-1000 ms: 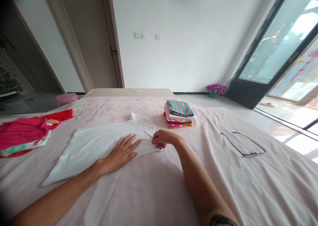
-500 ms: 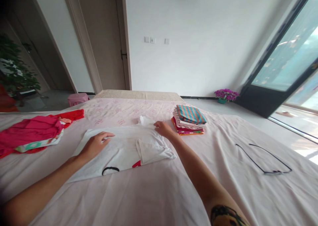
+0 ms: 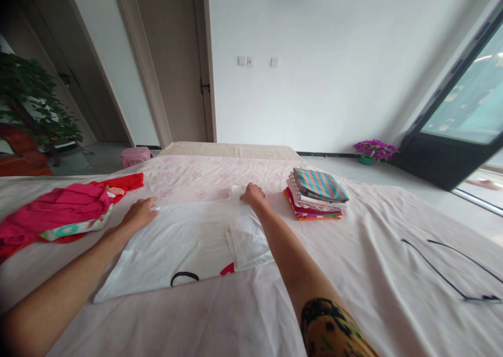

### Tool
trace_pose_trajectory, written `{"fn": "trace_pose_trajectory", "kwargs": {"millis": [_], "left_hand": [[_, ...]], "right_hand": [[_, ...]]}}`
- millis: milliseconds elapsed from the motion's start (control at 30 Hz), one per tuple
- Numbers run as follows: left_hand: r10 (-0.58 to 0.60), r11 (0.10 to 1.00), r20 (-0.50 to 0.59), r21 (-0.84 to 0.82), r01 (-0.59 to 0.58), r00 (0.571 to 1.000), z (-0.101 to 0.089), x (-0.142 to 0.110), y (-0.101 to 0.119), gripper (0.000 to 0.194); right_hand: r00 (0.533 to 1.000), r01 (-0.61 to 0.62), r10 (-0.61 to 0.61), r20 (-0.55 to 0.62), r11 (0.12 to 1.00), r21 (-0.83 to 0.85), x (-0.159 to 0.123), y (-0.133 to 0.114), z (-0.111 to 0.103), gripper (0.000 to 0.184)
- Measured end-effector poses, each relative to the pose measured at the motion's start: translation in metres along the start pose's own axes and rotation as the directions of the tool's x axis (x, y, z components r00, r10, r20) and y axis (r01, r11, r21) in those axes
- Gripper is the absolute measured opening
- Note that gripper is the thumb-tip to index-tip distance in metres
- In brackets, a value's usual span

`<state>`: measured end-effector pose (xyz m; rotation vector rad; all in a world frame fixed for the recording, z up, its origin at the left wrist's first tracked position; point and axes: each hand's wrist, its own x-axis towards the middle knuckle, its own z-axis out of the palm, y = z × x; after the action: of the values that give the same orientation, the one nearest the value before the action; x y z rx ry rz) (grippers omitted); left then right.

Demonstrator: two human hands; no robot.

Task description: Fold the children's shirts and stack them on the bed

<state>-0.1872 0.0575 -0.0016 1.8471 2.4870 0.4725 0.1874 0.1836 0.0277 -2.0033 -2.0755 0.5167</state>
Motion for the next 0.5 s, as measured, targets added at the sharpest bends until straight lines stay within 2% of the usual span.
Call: {"fn": "trace_pose_trajectory", "kwargs": {"millis": [133,233,300,400,500], "left_hand": [[-0.004,0.999,0.037,-0.045,0.005,0.999,-0.006,0.003,-0.002,0.031],[0.026,0.995,0.031,-0.092,-0.023,0.999,-0.015,-0.003,-0.005,0.031],[0.061,0.986,0.001,-0.153,-0.06,0.998,-0.026,-0.014,-0.007,0.034],[0.131,0.952,-0.028,-0.275,-0.133,0.991,-0.047,-0.041,-0.011,0.032],[0.234,0.911,0.046,-0.358,-0.203,0.971,-0.06,-0.073,-0.017,0.029]], "right_hand": [[0.997,0.034,-0.041,0.064,0.994,0.099,-0.007,0.003,-0.008,0.036],[0.989,0.116,-0.132,0.061,0.97,0.213,-0.025,0.01,-0.02,0.027],[0.974,0.196,-0.225,0.036,0.907,0.372,-0.043,0.018,-0.031,0.028],[0.925,0.323,-0.377,-0.042,0.723,0.612,-0.077,0.035,-0.047,0.028],[0.854,0.427,-0.518,-0.037,0.66,0.618,-0.109,0.056,-0.055,0.024]]}}
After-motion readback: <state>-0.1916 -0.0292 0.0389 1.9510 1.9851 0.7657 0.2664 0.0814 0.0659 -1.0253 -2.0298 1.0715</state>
